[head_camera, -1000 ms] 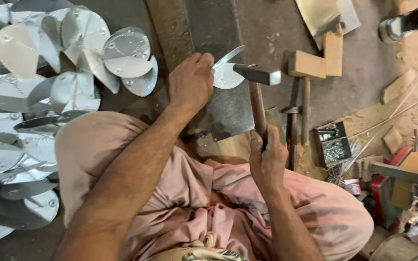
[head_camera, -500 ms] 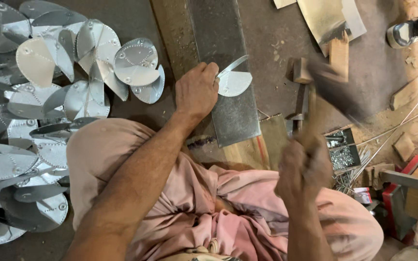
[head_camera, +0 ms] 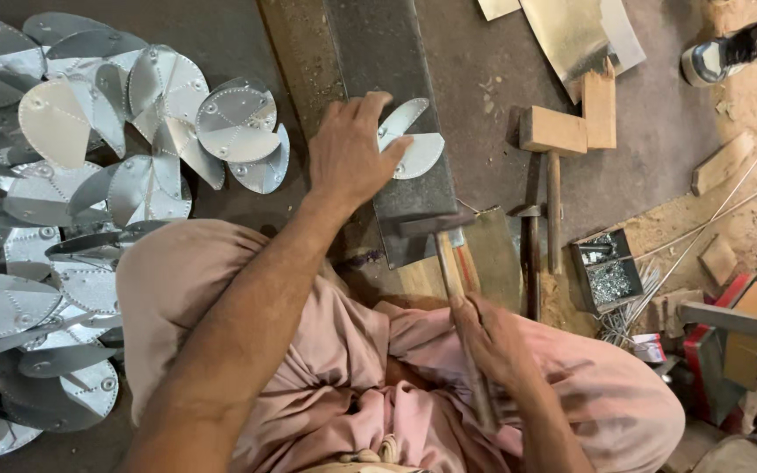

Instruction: The person sits on the floor and hammers curved metal discs against a fixed metal stake, shaping each piece and setting it onto a growing pile of finished pieces. They pick up a new piece, reposition it on the stake, hammer it, and place it with the completed pile.

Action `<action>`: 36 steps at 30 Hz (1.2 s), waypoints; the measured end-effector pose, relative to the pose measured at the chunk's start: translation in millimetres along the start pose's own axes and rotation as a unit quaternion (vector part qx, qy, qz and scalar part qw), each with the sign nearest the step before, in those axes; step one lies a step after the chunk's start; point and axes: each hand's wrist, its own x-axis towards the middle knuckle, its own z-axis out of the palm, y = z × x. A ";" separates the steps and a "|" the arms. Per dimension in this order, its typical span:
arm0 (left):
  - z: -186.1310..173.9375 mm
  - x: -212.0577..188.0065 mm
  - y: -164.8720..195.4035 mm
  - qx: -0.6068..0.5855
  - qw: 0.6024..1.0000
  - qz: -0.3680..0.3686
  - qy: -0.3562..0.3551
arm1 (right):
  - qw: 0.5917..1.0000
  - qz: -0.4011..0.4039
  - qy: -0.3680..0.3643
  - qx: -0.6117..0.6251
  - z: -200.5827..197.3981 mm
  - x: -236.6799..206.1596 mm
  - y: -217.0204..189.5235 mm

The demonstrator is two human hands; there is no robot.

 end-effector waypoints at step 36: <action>-40.1 4.5 -25.5 -0.001 0.946 -0.248 -0.211 | 0.969 -0.191 0.148 -0.060 35.8 163.8 -85.1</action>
